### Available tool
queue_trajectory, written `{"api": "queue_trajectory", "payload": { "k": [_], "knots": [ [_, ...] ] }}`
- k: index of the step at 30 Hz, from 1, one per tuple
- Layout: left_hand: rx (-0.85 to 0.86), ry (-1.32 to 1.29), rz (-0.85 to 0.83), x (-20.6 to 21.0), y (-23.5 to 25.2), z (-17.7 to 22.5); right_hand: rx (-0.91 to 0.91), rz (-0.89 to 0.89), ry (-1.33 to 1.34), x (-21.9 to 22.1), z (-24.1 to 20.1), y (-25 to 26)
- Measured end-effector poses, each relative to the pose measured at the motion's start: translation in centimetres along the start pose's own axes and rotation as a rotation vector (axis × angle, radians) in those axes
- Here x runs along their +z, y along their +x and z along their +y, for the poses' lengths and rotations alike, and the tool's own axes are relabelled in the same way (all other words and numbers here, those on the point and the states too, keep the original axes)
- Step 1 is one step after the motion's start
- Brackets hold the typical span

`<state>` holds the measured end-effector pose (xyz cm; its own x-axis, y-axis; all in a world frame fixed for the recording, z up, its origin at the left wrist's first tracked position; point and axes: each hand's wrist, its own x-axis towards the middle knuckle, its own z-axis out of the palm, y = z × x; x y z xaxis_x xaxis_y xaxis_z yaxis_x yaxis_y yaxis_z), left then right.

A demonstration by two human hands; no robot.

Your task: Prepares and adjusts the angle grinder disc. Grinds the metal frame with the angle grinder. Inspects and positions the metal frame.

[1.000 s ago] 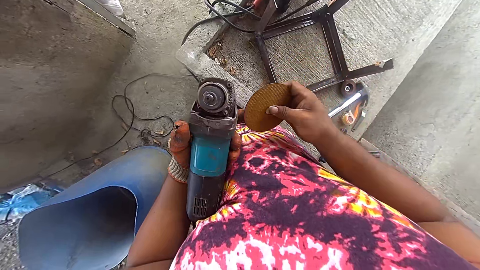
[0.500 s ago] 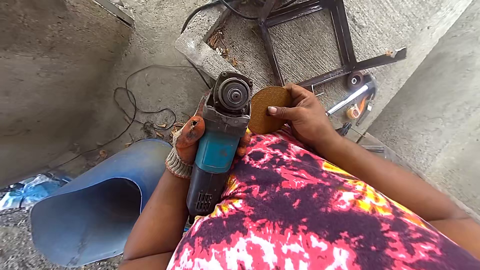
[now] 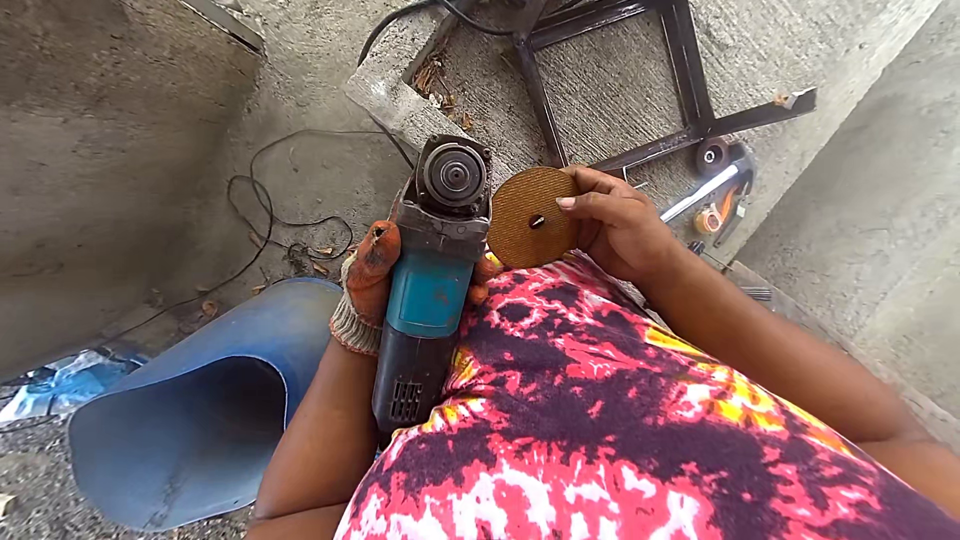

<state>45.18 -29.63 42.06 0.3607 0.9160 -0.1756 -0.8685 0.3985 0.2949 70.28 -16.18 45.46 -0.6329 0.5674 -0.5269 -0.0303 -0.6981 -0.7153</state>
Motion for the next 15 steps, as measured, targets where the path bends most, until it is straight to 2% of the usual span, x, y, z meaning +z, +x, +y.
{"api": "queue_trajectory", "payload": {
  "k": [9,15],
  "knots": [
    [0.003,0.039,0.033,0.3,0.0,-0.1,-0.197,0.055,-0.305,0.3,1.1,0.2],
    [-0.004,0.05,0.056,0.3,0.0,0.0,-0.189,0.136,-0.37,0.7,1.3,0.2]
  ]
}}
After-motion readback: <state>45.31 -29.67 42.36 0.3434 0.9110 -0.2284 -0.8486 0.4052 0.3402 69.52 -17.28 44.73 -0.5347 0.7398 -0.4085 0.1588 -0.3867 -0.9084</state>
